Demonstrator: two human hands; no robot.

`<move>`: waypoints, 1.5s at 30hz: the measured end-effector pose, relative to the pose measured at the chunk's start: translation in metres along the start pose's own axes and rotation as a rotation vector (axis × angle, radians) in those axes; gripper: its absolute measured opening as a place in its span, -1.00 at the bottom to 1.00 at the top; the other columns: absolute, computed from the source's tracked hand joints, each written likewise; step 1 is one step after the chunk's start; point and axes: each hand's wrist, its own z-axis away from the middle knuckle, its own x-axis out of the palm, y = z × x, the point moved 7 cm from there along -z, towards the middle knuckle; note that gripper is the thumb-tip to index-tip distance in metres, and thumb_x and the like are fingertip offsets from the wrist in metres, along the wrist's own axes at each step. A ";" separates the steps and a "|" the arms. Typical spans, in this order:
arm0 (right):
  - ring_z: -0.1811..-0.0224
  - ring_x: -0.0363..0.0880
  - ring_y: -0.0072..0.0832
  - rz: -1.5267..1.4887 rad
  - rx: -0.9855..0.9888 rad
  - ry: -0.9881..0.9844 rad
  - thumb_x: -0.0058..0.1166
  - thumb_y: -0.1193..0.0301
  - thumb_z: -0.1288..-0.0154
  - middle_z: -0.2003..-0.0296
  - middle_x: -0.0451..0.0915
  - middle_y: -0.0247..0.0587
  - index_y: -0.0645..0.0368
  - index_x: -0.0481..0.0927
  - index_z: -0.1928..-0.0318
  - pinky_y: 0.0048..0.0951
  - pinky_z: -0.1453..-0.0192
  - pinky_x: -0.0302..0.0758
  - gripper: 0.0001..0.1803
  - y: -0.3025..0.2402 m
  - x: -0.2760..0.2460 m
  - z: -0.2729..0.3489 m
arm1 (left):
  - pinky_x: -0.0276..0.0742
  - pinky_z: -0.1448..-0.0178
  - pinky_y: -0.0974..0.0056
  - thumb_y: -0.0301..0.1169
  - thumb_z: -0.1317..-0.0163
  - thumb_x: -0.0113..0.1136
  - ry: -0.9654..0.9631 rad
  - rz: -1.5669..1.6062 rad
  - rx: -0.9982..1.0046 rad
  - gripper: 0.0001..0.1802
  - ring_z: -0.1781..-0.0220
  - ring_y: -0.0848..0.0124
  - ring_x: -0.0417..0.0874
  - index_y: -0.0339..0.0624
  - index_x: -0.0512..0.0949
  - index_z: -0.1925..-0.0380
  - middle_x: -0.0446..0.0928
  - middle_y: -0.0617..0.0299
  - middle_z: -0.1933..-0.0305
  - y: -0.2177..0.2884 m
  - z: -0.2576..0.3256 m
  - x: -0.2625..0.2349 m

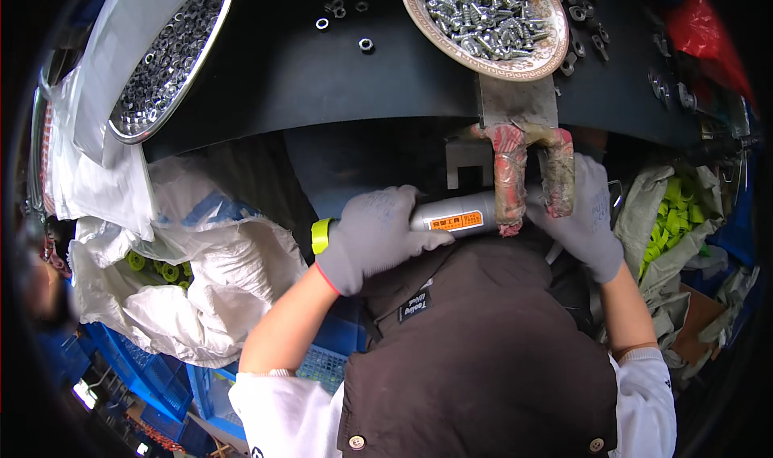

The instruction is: The person assembles caulking guns by attaching components, driving screws with a power screwdriver, connecting the barrel, affixing a label sticker to the tube, and placing the assembled tool into a plastic bag before storing it in a crate.

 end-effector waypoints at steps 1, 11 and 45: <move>0.09 0.46 -0.10 0.114 -0.232 0.102 0.37 0.12 0.26 0.27 0.55 -0.07 0.16 0.55 0.16 -0.09 -0.04 0.33 -0.40 -0.015 -0.011 0.001 | 0.49 0.05 0.08 0.16 0.03 0.33 -0.007 -0.003 -0.001 -0.28 0.18 0.01 0.62 -0.30 0.55 0.14 0.58 -0.08 0.27 0.000 -0.008 -0.003; 0.26 0.51 -0.21 0.214 -0.357 -0.055 0.38 0.07 0.27 0.38 0.56 -0.16 0.15 0.56 0.29 -0.20 0.12 0.37 -0.45 -0.004 0.024 0.001 | 0.49 0.01 0.09 0.36 0.02 0.18 -0.377 0.156 0.243 -0.15 0.09 0.00 0.62 -0.33 0.57 0.20 0.60 -0.15 0.21 0.005 -0.051 0.055; 0.30 0.53 -0.53 -1.310 -0.194 -0.213 0.16 0.50 0.21 0.25 0.48 -0.26 0.22 0.33 -0.08 -0.50 0.19 0.53 -0.31 -0.138 -0.057 0.023 | 0.51 -0.02 0.25 -0.48 -0.18 0.13 1.387 -0.150 0.446 -0.69 0.07 0.20 0.59 -0.22 0.56 0.05 0.53 0.03 0.14 0.066 0.193 -0.153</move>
